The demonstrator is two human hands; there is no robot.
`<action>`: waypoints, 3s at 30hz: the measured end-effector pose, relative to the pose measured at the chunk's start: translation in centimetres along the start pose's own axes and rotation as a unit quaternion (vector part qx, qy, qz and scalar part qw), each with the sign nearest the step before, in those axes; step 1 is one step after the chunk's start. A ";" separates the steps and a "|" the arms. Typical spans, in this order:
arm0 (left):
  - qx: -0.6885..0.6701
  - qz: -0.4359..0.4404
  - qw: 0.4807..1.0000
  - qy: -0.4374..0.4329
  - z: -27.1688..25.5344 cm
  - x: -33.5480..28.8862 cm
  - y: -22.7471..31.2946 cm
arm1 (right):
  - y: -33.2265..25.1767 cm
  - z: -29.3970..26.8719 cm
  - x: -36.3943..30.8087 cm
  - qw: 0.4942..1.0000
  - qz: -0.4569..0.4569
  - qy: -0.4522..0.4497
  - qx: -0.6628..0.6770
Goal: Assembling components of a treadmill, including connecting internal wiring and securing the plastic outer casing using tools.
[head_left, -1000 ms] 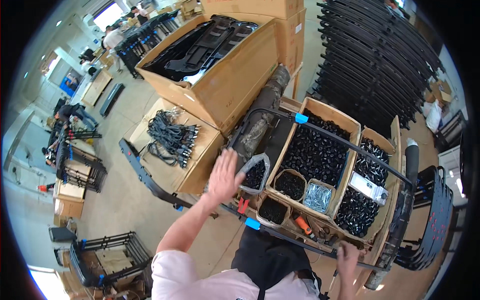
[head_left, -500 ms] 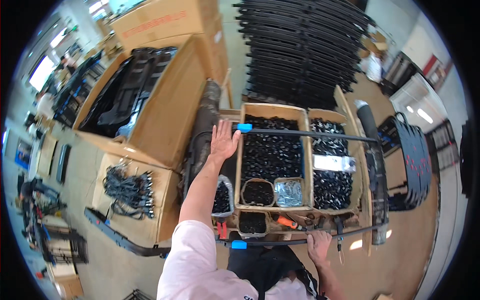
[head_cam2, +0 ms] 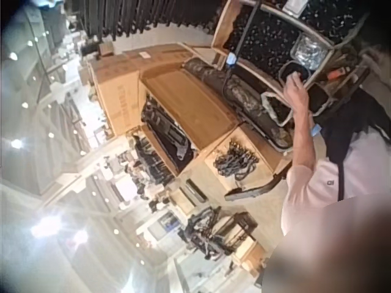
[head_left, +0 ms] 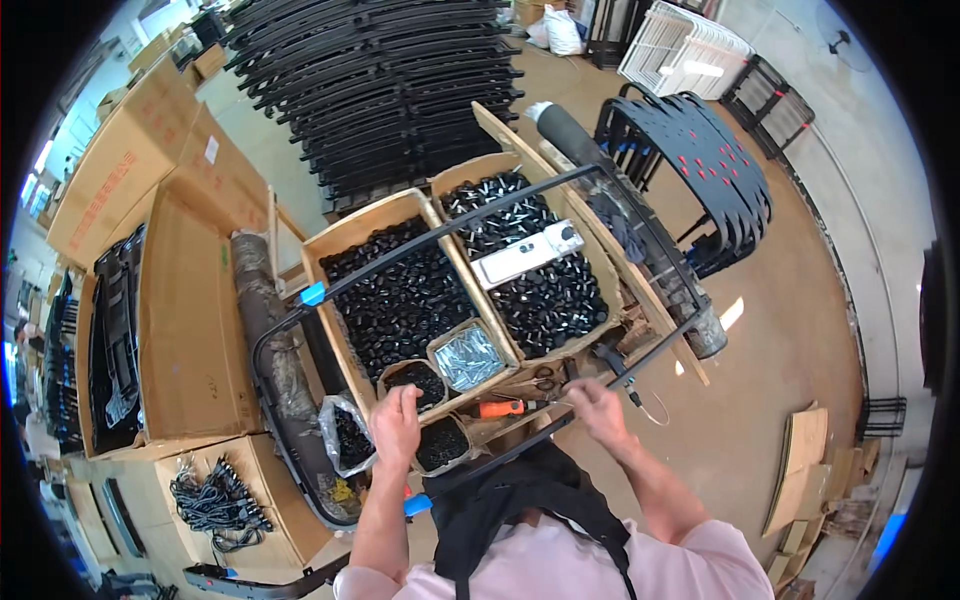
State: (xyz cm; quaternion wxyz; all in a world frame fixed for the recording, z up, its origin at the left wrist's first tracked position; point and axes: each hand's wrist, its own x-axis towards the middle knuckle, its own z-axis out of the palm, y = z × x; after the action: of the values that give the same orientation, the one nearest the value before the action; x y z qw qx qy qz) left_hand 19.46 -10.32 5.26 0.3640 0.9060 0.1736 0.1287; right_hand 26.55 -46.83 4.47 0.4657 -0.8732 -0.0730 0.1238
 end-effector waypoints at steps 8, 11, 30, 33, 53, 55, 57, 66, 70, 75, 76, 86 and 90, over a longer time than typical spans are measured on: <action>-0.087 0.089 0.989 -0.083 3.0 -4.4 9.1 | 14.4 -11.3 1.8 0.970 0.111 0.218 -0.015; -0.078 0.070 0.982 -0.157 5.4 -5.4 10.7 | 19.3 -10.2 4.4 0.944 0.172 0.037 -0.279; -0.053 0.240 0.908 -0.339 20.9 -0.8 28.6 | 14.6 -19.5 0.0 0.959 0.156 -0.103 -0.214; -0.090 0.289 0.880 -0.365 25.0 0.6 31.8 | 13.6 -23.9 -4.2 0.950 0.170 -0.130 -0.225; -0.481 0.093 0.698 -0.522 39.2 7.2 48.7 | 2.8 -39.3 6.2 0.954 0.216 -0.022 -0.204; -0.474 0.108 0.714 -0.504 38.9 7.3 48.7 | 2.4 -39.2 6.3 0.952 0.223 -0.022 -0.207; -0.473 0.111 0.719 -0.496 38.5 7.1 48.9 | 2.6 -39.1 6.2 0.955 0.179 -0.012 -0.236; -0.490 0.107 0.713 -0.490 39.2 7.8 48.6 | 2.4 -38.9 7.0 0.955 0.195 -0.009 -0.225; -0.496 0.111 0.707 -0.492 39.2 7.9 48.5 | 2.3 -38.8 7.2 0.949 0.206 -0.023 -0.239; -0.476 0.144 0.731 -0.466 39.3 7.6 47.7 | 2.0 -38.3 6.8 0.947 0.219 -0.044 -0.229; -0.475 0.142 0.732 -0.467 39.4 7.5 47.5 | 2.1 -38.1 6.7 0.947 0.220 -0.042 -0.229; -0.427 0.135 0.729 -0.517 39.2 8.0 46.6 | 2.1 -35.8 6.9 0.936 0.287 0.018 -0.204; -0.435 0.107 0.711 -0.543 40.2 8.4 45.6 | 4.1 -35.1 8.2 0.930 0.343 0.018 -0.131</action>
State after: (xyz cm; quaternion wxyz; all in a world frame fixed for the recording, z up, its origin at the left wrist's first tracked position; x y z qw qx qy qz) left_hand 51.59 -62.37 10.02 0.7332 0.5739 -0.2267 -0.2858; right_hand 44.42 -75.06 18.69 0.2772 -0.9003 0.2239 0.2500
